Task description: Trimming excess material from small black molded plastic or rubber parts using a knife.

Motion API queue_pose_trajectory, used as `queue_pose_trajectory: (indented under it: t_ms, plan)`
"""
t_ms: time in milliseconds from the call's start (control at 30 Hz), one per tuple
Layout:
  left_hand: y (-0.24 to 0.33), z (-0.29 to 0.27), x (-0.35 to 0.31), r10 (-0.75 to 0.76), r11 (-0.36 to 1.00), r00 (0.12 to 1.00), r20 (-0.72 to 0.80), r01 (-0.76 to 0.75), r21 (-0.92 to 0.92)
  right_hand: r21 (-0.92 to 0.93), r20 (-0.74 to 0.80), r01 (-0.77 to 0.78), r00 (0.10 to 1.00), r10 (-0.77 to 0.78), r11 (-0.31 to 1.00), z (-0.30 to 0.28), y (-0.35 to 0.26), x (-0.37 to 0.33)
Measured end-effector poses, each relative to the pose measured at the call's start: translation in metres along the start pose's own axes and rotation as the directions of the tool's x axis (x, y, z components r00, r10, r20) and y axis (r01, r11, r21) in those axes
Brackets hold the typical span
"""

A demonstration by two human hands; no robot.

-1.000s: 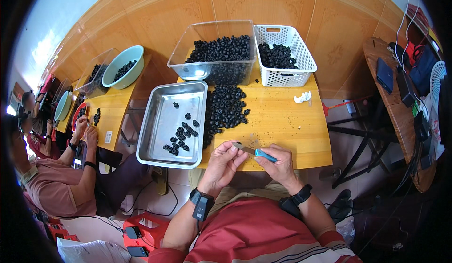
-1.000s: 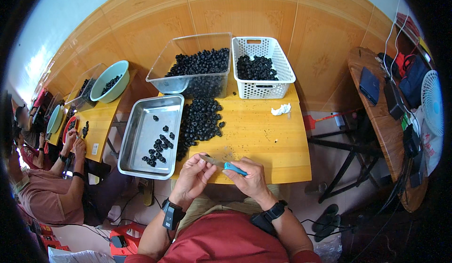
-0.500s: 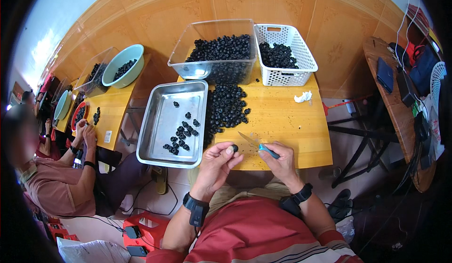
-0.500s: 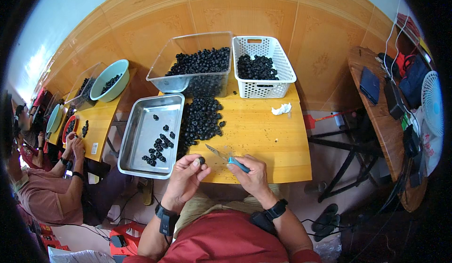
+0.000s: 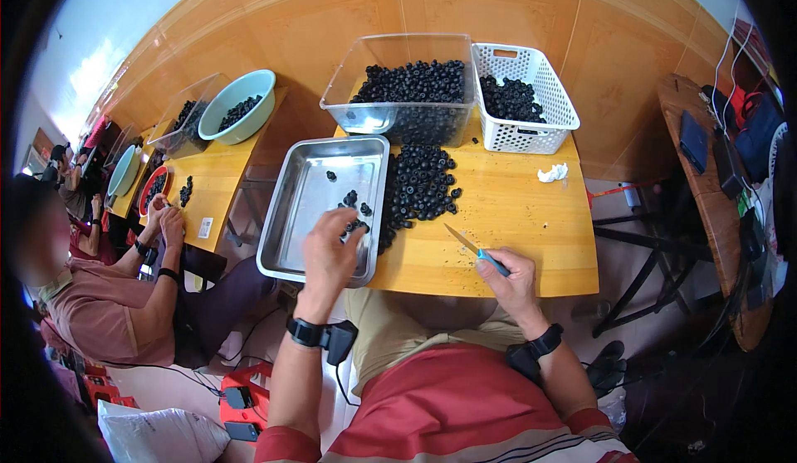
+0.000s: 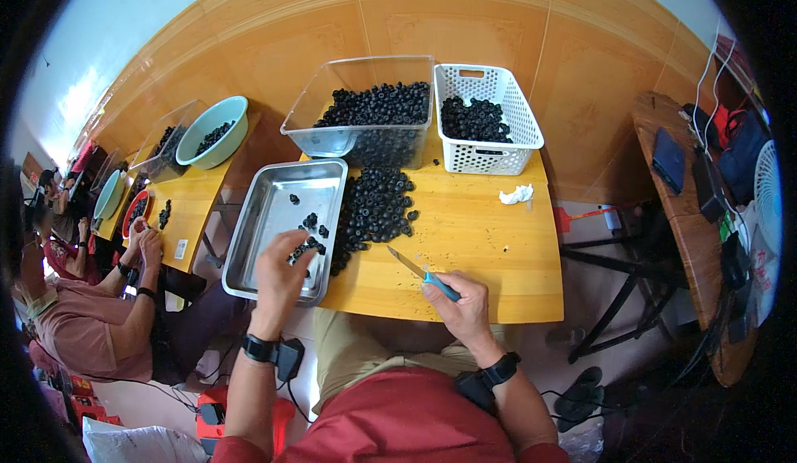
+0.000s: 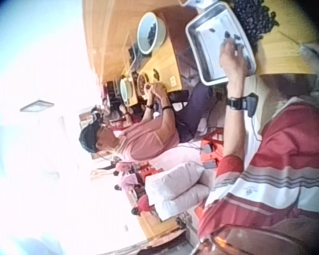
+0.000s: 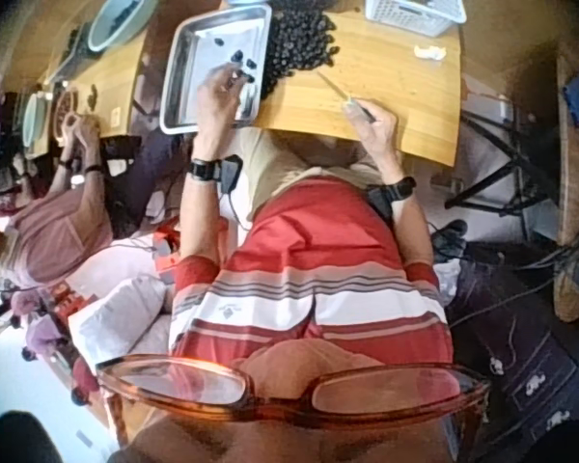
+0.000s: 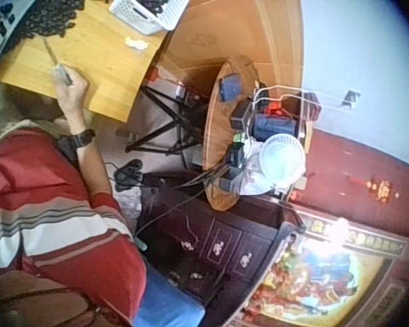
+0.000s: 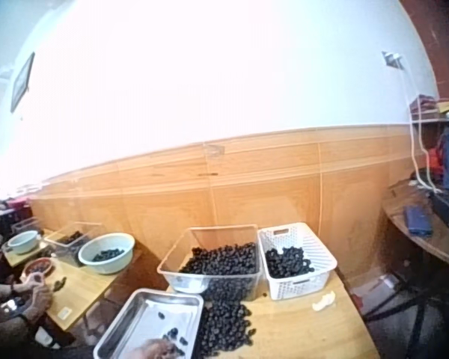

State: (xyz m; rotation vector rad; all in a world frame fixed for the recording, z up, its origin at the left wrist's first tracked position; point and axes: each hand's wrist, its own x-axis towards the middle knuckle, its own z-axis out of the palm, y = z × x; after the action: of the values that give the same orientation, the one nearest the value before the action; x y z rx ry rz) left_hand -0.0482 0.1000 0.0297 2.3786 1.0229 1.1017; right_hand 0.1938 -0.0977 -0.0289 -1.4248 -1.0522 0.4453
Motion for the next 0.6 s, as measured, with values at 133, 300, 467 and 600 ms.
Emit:
queue_pose_trajectory:
  t_ms: [133, 300, 467, 600]
  plan:
    - [0.012, 0.021, -0.021, 0.204, 0.936, 0.969, 0.136, -0.234, 0.264, -0.017, 0.005, -0.004, 1.0, 0.004, 1.0, 0.001, 0.002, 0.0]
    - [0.031, 0.021, -0.033, 0.201, 0.884, 0.959, 0.2, -0.266, 0.384, -0.034, 0.015, -0.014, 1.0, 0.014, 0.999, 0.001, 0.001, 0.0]
    - [0.022, 0.018, -0.044, 0.095, 0.93, 0.968, 0.231, -0.169, 0.328, -0.02, 0.015, -0.002, 1.0, 0.002, 1.0, 0.001, 0.0, 0.0]
    - [0.01, 0.016, -0.046, 0.09, 0.939, 0.979, 0.185, -0.145, 0.313, -0.011, 0.007, 0.001, 1.0, -0.001, 1.0, 0.001, 0.0, 0.0]
